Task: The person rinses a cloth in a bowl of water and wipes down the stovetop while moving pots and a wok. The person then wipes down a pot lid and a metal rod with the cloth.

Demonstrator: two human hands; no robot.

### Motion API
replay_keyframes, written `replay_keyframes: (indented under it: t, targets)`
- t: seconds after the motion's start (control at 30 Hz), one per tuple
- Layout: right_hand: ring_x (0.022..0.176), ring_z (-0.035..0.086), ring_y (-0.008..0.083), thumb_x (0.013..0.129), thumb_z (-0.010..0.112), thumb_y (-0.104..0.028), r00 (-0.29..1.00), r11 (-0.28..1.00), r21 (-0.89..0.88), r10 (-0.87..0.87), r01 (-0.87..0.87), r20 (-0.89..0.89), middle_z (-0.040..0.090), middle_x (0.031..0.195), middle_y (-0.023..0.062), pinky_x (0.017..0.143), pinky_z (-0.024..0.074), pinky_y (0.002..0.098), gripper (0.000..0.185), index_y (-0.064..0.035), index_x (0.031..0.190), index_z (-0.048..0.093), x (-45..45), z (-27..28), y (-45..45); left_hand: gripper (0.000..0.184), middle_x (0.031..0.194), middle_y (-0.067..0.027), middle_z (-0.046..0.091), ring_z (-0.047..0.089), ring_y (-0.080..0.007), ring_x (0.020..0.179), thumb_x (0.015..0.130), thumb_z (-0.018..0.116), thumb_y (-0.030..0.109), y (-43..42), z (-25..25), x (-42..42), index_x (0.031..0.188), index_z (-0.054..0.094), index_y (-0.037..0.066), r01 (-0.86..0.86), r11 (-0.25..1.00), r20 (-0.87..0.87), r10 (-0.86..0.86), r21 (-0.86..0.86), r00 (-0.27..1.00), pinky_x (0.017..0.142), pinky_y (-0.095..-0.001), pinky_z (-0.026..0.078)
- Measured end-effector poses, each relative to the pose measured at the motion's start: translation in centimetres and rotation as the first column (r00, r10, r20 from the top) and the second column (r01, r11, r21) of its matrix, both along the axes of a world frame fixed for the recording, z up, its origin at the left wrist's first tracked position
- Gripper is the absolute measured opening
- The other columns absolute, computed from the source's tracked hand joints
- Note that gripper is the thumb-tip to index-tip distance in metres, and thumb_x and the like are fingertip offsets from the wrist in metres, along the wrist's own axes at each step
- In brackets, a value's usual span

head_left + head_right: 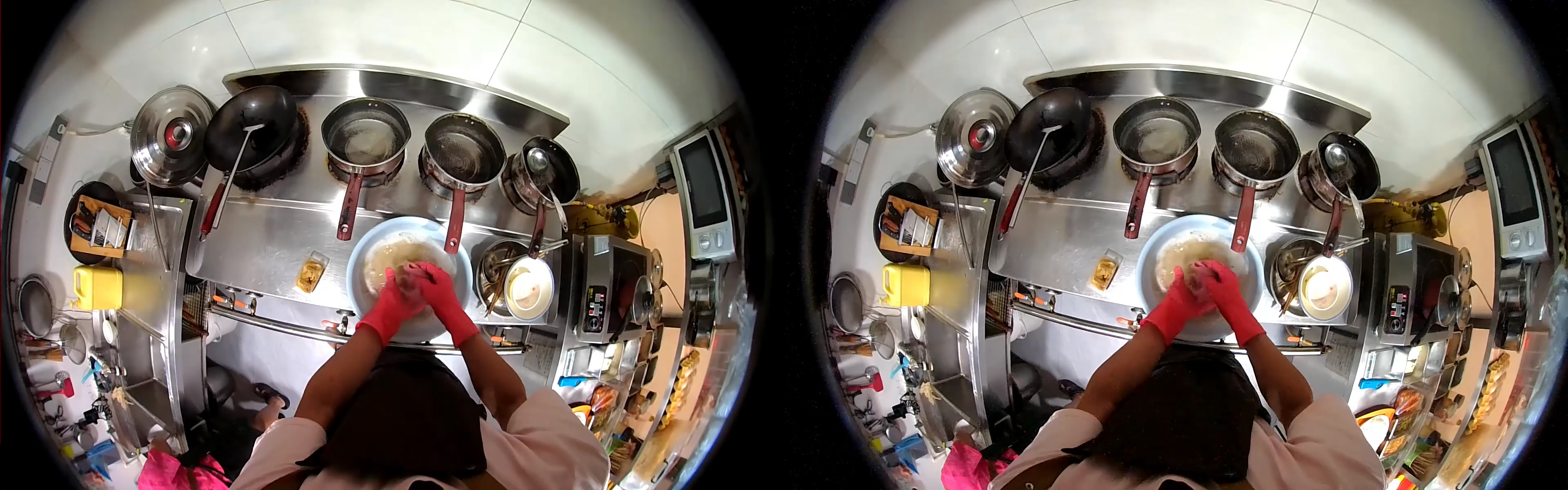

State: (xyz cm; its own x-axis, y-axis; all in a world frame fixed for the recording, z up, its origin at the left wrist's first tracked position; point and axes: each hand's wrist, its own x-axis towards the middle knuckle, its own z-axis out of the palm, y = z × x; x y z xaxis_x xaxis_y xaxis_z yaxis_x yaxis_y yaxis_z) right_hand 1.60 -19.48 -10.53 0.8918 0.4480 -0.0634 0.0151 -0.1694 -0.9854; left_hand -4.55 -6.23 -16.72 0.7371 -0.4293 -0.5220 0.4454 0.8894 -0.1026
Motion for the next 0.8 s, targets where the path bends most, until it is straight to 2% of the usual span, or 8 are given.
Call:
replay_keyframes:
  t: [0.07,0.1,0.2,0.3,0.4,0.6,0.7,0.8]
  targets:
    - [0.102,0.067,0.0191,0.089,0.063,-0.005,0.998,0.999,-0.042,0.009,-0.011,-0.064,0.071,0.118,0.0099,0.089,0.0534,0.0316,0.036,0.0001,0.125,0.064,-0.8,5.3,-0.5,0.092,0.151,-0.0139,0.045,0.042,-0.0368,0.139,0.092,0.029,0.08,1.2,5.3,1.5,0.15,0.039,0.009,-0.022,0.991,0.04,0.028,-0.133,0.999,0.116,-0.0538,0.032]
    - [0.102,0.067,0.0184,0.089,0.064,-0.005,0.995,0.998,-0.062,0.012,-0.018,-0.098,0.071,0.117,0.0093,0.088,0.0539,0.0318,0.034,0.0007,0.123,0.065,-1.1,6.9,-0.7,0.082,0.151,-0.017,0.044,0.043,-0.0359,0.138,0.098,0.031,0.072,1.9,6.0,1.7,0.146,0.042,0.007,0.109,0.921,0.4,0.054,-0.374,0.915,0.116,-0.0549,0.033]
    - [0.099,0.068,0.0174,0.089,0.065,-0.005,0.936,0.999,0.026,-0.028,0.04,-0.35,0.071,0.115,0.0112,0.084,0.0548,0.0311,0.033,0.0023,0.121,0.064,-1.5,7.5,-2.4,0.059,0.141,-0.0177,0.053,0.053,-0.0329,0.127,0.103,0.045,0.052,2.4,4.9,2.8,0.139,0.05,0.006,0.043,0.993,-0.049,-0.037,0.11,0.998,0.111,-0.0495,0.041]
    - [0.096,0.068,0.0173,0.091,0.063,-0.01,0.852,0.963,0.155,-0.113,0.22,-0.511,0.07,0.116,0.0114,0.082,0.0552,0.0298,0.034,0.0014,0.123,0.062,-1.1,6.9,-3.0,0.042,0.126,-0.0145,0.064,0.061,-0.0265,0.114,0.099,0.059,0.032,2.7,-4.4,2.4,0.131,0.058,0.005,-0.114,0.926,0.141,0.067,0.359,0.988,0.102,-0.041,0.048]
    - [0.099,0.068,0.0212,0.093,0.062,-0.017,0.728,0.934,0.253,-0.01,0.252,-0.686,0.068,0.117,0.0108,0.084,0.0558,0.0329,0.034,0.0002,0.123,0.062,0.4,0.9,-4.9,0.032,0.114,-0.0115,0.069,0.065,-0.0202,0.104,0.093,0.063,0.018,3.1,4.2,1.4,0.123,0.064,0.005,0.136,0.565,0.042,-0.291,0.814,0.956,0.092,-0.0343,0.051]
    - [0.109,0.064,0.0231,0.094,0.067,-0.026,0.579,0.655,0.631,0.345,0.415,-0.739,0.066,0.119,0.0104,0.09,0.054,0.0364,0.034,-0.004,0.119,0.064,1.2,-6.7,-0.2,0.041,0.116,-0.0152,0.068,0.066,-0.027,0.104,0.086,0.069,0.021,3.0,4.3,0.8,0.123,0.063,0.003,0.088,-0.108,-0.137,-0.666,0.99,0.733,0.092,-0.0391,0.052]
    - [0.085,0.062,0.0149,0.089,0.072,-0.024,0.69,0.854,0.275,-0.128,0.442,-0.712,0.067,0.096,0.0041,0.072,0.0497,0.0296,0.027,-0.0052,0.107,0.067,-0.2,0.3,4.1,0.042,0.115,-0.0192,0.07,0.067,-0.0352,0.109,0.088,0.064,0.023,1.6,-0.5,1.2,0.127,0.062,0.008,-0.249,-0.399,-0.167,-0.76,0.882,0.628,0.092,-0.0435,0.052]
    - [0.096,0.065,0.0168,0.085,0.076,-0.019,0.714,0.981,0.122,-0.021,0.148,-0.7,0.068,0.102,0.0049,0.086,0.0524,0.0298,0.037,-0.0029,0.117,0.066,0.3,1.6,3.4,0.043,0.116,-0.0187,0.069,0.067,-0.0353,0.107,0.088,0.067,0.022,1.4,6.7,1.5,0.127,0.059,0.006,-0.11,-0.472,-0.341,-0.76,0.875,0.553,0.092,-0.0425,0.052]
